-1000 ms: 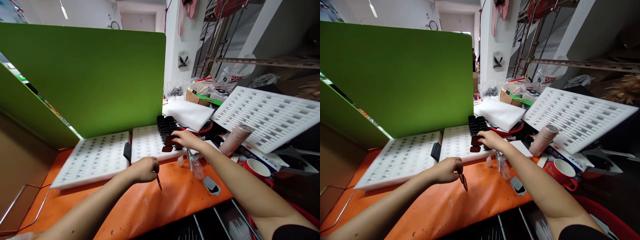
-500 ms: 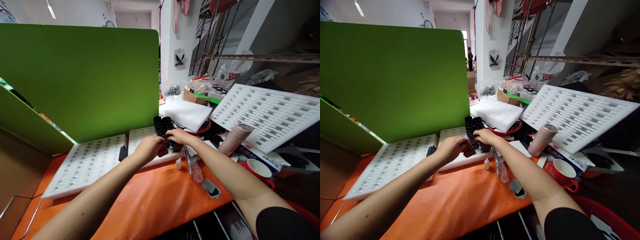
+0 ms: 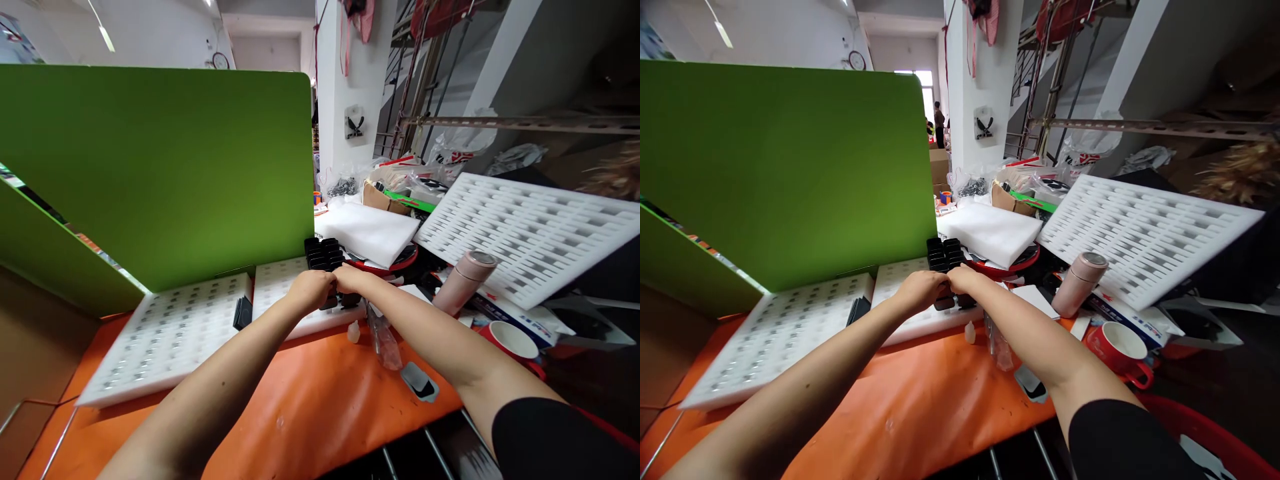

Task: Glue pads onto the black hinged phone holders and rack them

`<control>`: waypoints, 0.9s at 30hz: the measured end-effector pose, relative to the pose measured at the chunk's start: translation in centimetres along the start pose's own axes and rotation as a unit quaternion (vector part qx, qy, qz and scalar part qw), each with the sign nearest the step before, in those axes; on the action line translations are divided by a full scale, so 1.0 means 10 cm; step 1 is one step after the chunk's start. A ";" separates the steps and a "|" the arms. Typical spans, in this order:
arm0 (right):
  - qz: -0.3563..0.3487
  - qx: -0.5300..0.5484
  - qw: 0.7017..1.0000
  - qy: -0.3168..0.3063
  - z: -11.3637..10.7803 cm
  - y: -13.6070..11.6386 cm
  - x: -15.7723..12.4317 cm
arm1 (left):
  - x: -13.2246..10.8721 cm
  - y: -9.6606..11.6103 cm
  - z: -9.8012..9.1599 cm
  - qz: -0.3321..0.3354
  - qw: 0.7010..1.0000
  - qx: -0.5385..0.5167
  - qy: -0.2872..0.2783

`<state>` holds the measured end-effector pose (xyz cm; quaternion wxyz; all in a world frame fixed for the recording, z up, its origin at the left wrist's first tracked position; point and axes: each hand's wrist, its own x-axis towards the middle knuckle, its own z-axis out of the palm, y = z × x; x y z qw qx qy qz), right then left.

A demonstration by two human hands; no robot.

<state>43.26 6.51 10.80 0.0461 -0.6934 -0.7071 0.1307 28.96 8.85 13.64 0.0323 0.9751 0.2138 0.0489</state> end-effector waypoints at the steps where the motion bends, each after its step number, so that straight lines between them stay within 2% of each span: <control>1: 0.003 -0.008 1.000 -0.004 -0.04 0.01 -0.05 | 0.02 0.00 0.01 0.004 1.000 0.000 0.000; 5: -0.008 -0.017 1.000 -0.009 -0.20 0.06 -0.29 | 0.09 0.00 0.06 0.013 1.000 -0.007 0.005; 10: -0.012 0.007 1.000 0.022 -0.29 0.11 -0.44 | 0.14 0.03 0.11 0.017 1.000 -0.018 0.005; 16: 0.009 -0.051 0.999 0.015 -0.14 0.15 -0.41 | 0.18 0.03 0.21 0.021 1.000 -0.021 -0.011; 21: 0.000 -0.082 0.997 0.012 0.02 0.19 -0.39 | 0.23 0.03 0.38 0.019 0.998 -0.034 -0.040; 27: -0.011 -0.063 0.996 0.069 0.04 0.11 -0.59 | 0.17 0.04 0.54 0.002 0.997 -0.068 -0.030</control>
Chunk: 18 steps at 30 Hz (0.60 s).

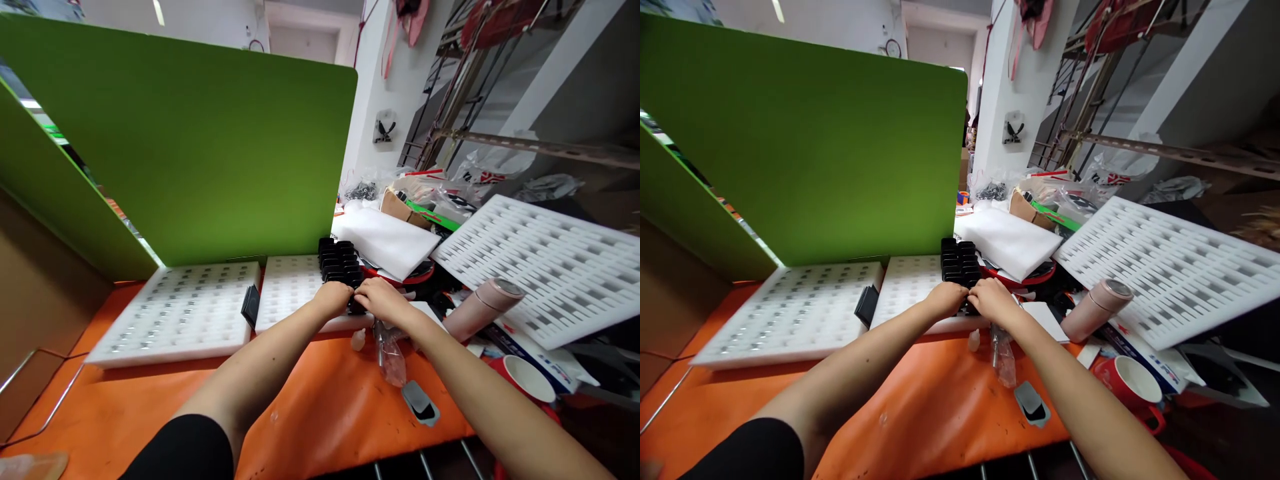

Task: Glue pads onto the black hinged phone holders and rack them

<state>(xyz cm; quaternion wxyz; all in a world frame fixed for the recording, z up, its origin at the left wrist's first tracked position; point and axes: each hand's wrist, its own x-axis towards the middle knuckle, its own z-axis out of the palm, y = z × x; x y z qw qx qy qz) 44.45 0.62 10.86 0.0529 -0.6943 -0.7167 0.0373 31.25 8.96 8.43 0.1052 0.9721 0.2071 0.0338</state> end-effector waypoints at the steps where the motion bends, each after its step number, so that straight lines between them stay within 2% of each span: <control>1: 0.000 0.014 1.000 0.021 -0.02 -0.03 -0.06 | -0.03 0.00 0.01 -0.002 1.000 -0.007 0.007; 5: 0.002 0.098 0.988 0.119 0.02 -0.29 -0.32 | -0.14 -0.04 0.07 -0.012 0.999 -0.034 0.036; 8: 0.011 0.162 0.973 0.166 0.20 -0.60 -0.54 | -0.21 -0.09 0.12 -0.023 0.997 -0.052 0.054; 11: 0.000 0.197 0.968 0.157 0.52 -0.95 -0.76 | -0.23 -0.12 0.13 -0.028 0.995 -0.069 0.071; 15: 0.003 0.192 0.974 0.125 1.08 -1.30 -1.03 | -0.26 -0.05 0.06 -0.020 0.991 -0.086 0.101; 18: 0.014 0.171 0.980 0.099 1.53 -1.42 -1.19 | -0.52 0.07 0.12 -0.012 0.985 -0.098 0.142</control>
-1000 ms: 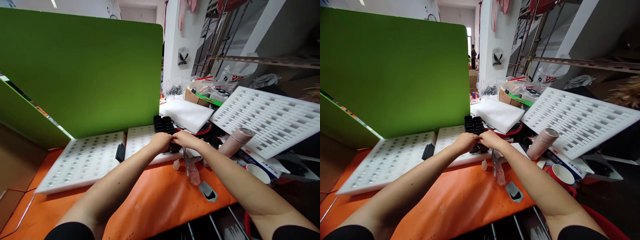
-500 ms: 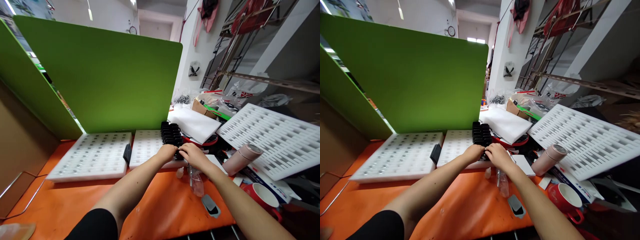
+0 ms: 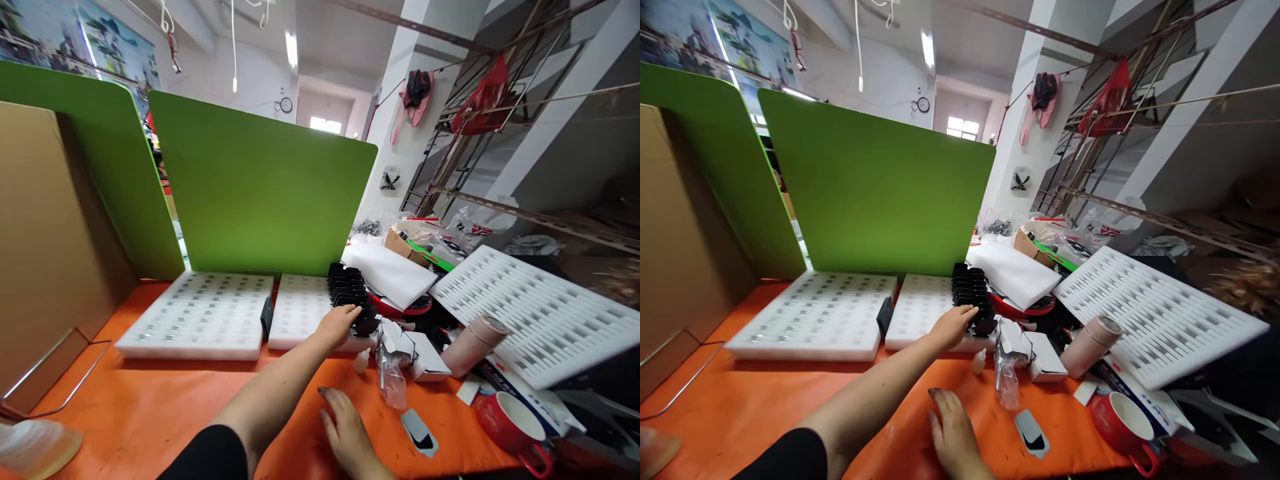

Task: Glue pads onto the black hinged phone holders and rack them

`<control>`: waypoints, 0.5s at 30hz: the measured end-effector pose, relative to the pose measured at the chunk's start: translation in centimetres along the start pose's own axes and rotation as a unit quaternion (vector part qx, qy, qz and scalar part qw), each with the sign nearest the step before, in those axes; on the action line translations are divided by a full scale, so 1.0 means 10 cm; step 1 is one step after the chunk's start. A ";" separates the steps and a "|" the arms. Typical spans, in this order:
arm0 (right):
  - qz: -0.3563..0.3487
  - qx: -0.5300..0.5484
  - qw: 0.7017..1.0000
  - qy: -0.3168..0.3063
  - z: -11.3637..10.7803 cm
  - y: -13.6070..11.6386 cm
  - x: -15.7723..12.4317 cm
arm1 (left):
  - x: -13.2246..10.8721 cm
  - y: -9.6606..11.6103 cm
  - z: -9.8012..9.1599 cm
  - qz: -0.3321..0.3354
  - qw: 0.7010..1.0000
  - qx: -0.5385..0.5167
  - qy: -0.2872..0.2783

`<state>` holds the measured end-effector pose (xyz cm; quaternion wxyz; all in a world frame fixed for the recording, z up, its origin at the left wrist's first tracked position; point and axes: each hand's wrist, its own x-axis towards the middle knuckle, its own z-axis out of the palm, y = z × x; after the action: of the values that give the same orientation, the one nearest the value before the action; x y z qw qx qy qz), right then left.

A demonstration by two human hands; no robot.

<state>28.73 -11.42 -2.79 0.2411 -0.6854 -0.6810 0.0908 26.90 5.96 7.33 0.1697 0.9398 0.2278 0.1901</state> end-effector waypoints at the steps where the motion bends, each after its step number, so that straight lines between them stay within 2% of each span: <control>1: -0.006 -0.010 1.000 -0.019 0.12 0.02 -0.07 | -0.18 0.01 0.02 0.001 1.000 -0.004 0.011; 4: -0.028 -0.039 0.997 -0.064 0.34 0.04 -0.20 | -1.00 -0.09 0.14 -0.002 1.000 -0.011 0.001; 6: -0.038 -0.049 0.996 -0.069 0.38 0.02 -0.23 | -1.65 -0.23 0.21 0.002 0.998 -0.006 -0.060; 8: -0.039 -0.055 0.996 -0.065 0.36 -0.01 -0.23 | -2.23 -0.36 0.24 -0.069 0.992 0.009 -0.110; 9: -0.042 -0.058 0.995 -0.073 0.34 -0.02 -0.22 | -2.44 -0.40 0.24 -0.105 0.987 0.018 -0.123; 10: -0.043 -0.062 0.994 -0.082 0.31 -0.04 -0.21 | -2.60 -0.43 0.24 -0.132 0.983 0.026 -0.124; 12: -0.039 -0.071 0.992 -0.097 0.27 -0.06 -0.19 | -2.74 -0.45 0.22 -0.165 0.979 0.036 -0.117; 15: -0.036 -0.076 0.991 -0.105 0.25 -0.09 -0.19 | -2.70 -0.42 0.21 -0.175 0.977 0.033 -0.115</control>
<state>26.72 -12.84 -4.92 0.1184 -0.6633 -0.7319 0.1020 4.02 -4.26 -3.76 0.1939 0.9061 0.3739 0.0407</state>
